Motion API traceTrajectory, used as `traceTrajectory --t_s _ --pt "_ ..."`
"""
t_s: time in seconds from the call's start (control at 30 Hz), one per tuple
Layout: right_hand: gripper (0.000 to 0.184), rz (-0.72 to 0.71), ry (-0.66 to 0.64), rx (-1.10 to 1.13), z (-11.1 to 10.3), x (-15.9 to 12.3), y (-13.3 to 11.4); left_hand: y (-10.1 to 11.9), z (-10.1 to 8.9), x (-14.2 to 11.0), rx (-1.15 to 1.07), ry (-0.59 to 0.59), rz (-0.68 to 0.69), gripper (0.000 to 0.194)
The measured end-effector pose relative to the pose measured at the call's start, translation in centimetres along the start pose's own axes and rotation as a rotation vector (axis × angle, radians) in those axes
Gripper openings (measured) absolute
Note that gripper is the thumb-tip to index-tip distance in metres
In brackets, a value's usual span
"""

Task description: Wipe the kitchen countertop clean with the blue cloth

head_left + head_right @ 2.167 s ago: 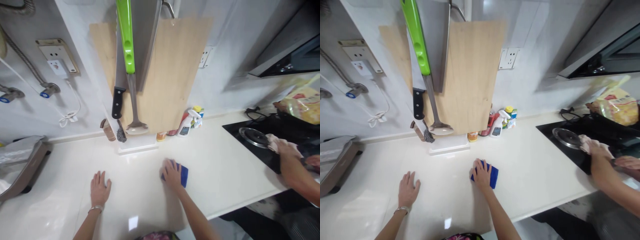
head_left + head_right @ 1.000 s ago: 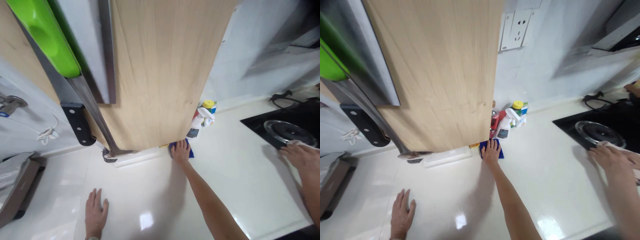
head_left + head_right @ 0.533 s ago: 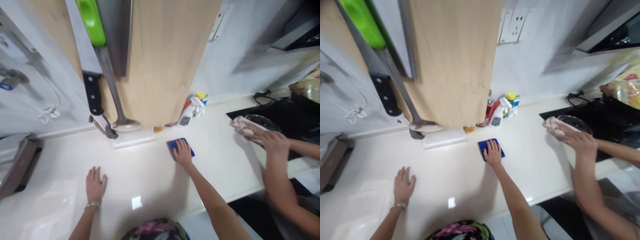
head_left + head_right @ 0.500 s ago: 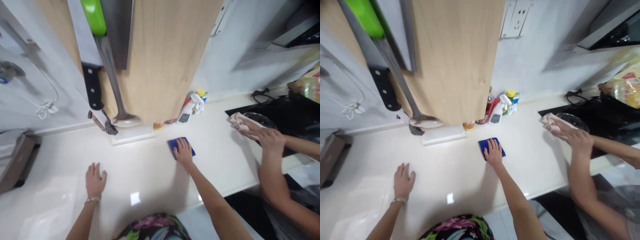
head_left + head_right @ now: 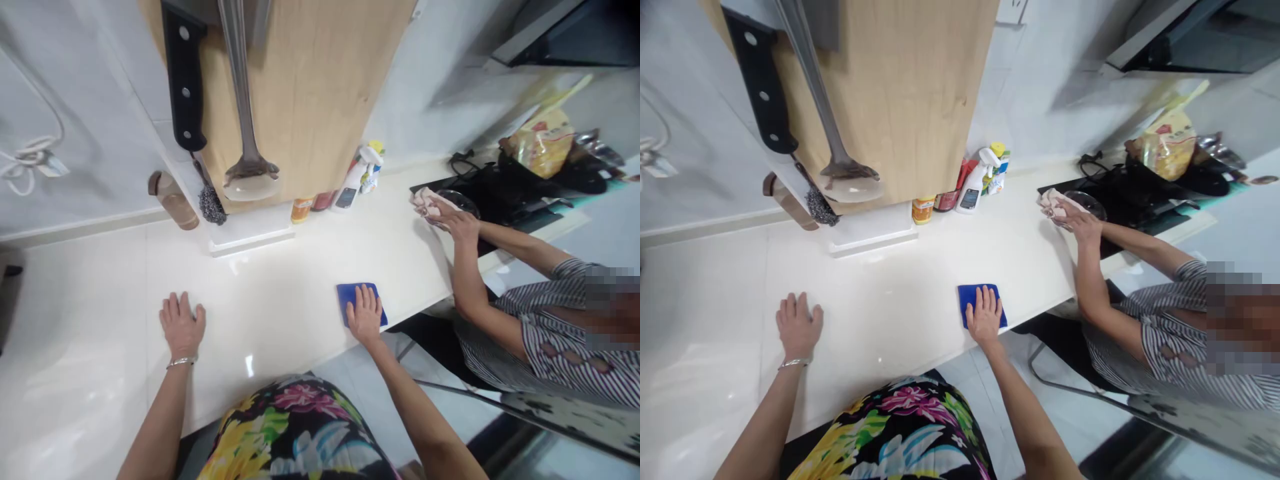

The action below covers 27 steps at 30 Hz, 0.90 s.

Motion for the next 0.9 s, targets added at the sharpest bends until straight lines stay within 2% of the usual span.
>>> traceTrajectory --t_s 0.17,0.37,0.67,0.9 --pt "0.063 0.013 -0.037 0.036 -1.3 -4.6 -4.4 -0.5 0.6 -0.2 -0.022 -0.023 -0.006 0.062" --pt "0.064 0.013 -0.068 0.086 -2.4 -8.0 -9.5 -0.7 0.7 -0.3 -0.063 -0.044 -0.012 0.062" --pt "0.069 -0.016 -0.124 0.202 -3.3 -10.5 -17.3 0.0 0.4 -0.4 -0.085 -0.047 0.031 0.062" --pt "0.073 -0.142 -0.236 0.263 -3.6 -11.2 -24.5 -0.1 0.7 -0.6 -0.120 -0.041 0.060 0.060"
Point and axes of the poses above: each hand's wrist, its own x-axis towards the middle knuckle, its own z-axis out of the palm, y = z × x, the point moved 10 cm from there along x, towards the middle knuckle, and after that the axes turned 2 degrees about -x, right-handed, at the moved point
